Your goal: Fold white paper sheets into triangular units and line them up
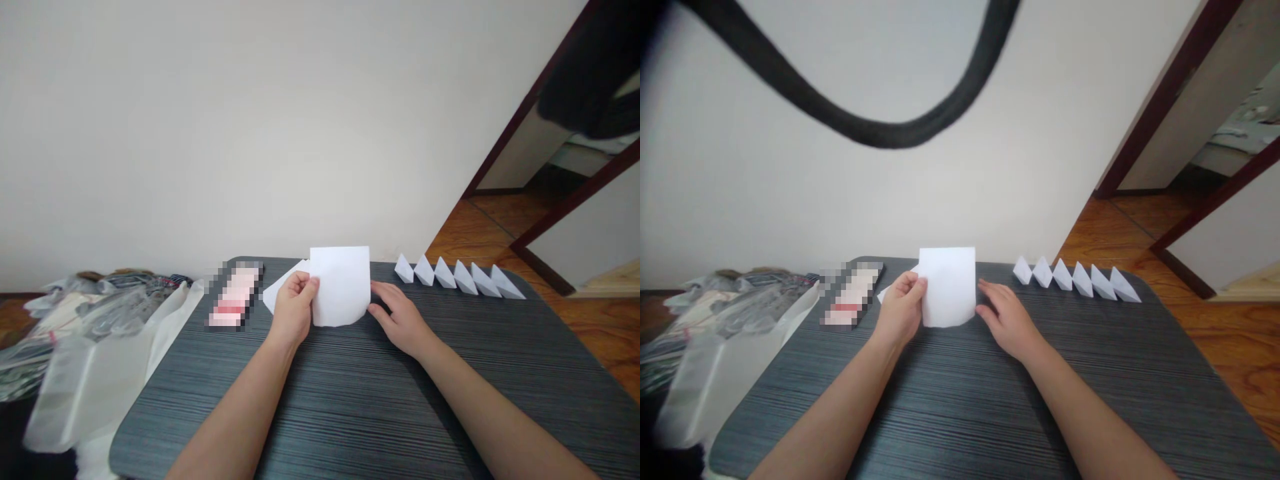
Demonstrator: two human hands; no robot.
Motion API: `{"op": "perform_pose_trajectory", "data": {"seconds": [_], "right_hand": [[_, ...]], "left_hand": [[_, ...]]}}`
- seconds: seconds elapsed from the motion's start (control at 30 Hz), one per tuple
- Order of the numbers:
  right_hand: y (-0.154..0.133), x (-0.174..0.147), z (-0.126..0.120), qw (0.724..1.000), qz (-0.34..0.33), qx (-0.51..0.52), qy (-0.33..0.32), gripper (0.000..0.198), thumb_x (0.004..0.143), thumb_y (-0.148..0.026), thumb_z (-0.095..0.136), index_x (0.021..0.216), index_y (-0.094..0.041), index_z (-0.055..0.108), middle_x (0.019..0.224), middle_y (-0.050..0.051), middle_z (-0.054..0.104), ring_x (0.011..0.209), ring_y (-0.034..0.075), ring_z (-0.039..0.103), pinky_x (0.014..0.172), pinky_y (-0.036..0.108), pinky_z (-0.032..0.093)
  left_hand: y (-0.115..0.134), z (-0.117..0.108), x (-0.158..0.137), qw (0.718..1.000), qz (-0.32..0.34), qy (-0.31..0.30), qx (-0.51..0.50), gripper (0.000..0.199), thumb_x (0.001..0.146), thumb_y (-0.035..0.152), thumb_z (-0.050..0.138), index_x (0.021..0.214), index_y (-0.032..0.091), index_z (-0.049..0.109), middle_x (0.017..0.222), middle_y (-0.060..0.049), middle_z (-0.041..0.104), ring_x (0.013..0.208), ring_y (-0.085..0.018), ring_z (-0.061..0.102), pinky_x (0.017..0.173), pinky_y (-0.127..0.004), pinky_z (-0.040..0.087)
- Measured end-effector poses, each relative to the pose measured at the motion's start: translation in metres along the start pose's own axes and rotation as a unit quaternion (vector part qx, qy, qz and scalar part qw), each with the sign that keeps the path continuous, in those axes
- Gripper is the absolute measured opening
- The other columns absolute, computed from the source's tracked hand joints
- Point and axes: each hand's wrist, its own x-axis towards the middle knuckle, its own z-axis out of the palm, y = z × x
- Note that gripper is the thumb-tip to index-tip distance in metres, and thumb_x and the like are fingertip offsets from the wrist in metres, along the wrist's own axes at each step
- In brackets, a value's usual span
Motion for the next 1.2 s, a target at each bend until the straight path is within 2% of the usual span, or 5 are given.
{"op": "perform_pose_trajectory", "data": {"seconds": [0.2, 0.4, 0.9, 1.07, 1.2], "right_hand": [[0.005, -0.005, 0.005, 0.968, 0.123, 0.217, 0.017, 0.021, 0.088, -0.036, 0.045, 0.097, -0.02, 0.057, 0.084, 0.004, 0.065, 0.071, 0.018, 0.059, 0.062, 0.03, 0.047], [0.004, -0.002, 0.008, 0.96, 0.195, 0.198, 0.016, 0.021, 0.077, -0.038, 0.061, 0.071, -0.019, 0.053, 0.064, -0.001, 0.058, 0.06, 0.015, 0.052, 0.057, 0.026, 0.04], [-0.001, -0.002, 0.002, 0.967, 0.216, 0.133, 0.019, 0.03, 0.085, -0.039, 0.047, 0.068, -0.018, 0.058, 0.051, -0.003, 0.048, 0.049, 0.012, 0.045, 0.05, 0.024, 0.034], [-0.003, -0.001, 0.001, 0.964, 0.231, 0.128, 0.018, 0.034, 0.086, -0.041, 0.045, 0.063, -0.018, 0.054, 0.046, -0.003, 0.049, 0.046, 0.012, 0.046, 0.051, 0.025, 0.035], [0.0, -0.002, 0.003, 0.955, 0.255, 0.145, 0.029, 0.031, 0.086, -0.043, 0.045, 0.071, -0.018, 0.055, 0.046, -0.003, 0.048, 0.043, 0.013, 0.044, 0.047, 0.024, 0.033]], "left_hand": [[-0.006, 0.004, -0.005, 0.998, -0.05, -0.038, -0.023, 0.021, 0.074, 0.031, 0.064, 0.074, 0.016, 0.049, 0.068, 0.003, 0.056, 0.058, -0.008, 0.05, 0.056, -0.018, 0.037], [-0.008, 0.004, -0.006, 0.996, -0.072, -0.05, 0.019, 0.024, 0.073, 0.033, 0.065, 0.071, 0.016, 0.047, 0.062, 0.004, 0.052, 0.054, -0.007, 0.045, 0.051, -0.017, 0.032], [-0.011, 0.001, -0.006, 0.986, -0.081, -0.119, 0.08, 0.026, 0.08, 0.04, 0.054, 0.086, 0.014, 0.059, 0.076, -0.002, 0.061, 0.069, -0.013, 0.055, 0.062, -0.022, 0.042], [-0.015, -0.005, -0.003, 0.978, -0.043, -0.09, 0.186, 0.029, 0.082, 0.042, 0.048, 0.079, 0.015, 0.058, 0.071, -0.002, 0.06, 0.062, -0.013, 0.053, 0.056, -0.022, 0.04], [-0.004, -0.015, 0.005, 0.936, 0.037, -0.018, 0.35, 0.029, 0.086, 0.039, 0.04, 0.084, 0.017, 0.059, 0.079, -0.004, 0.064, 0.072, -0.017, 0.057, 0.063, -0.025, 0.041]]}}
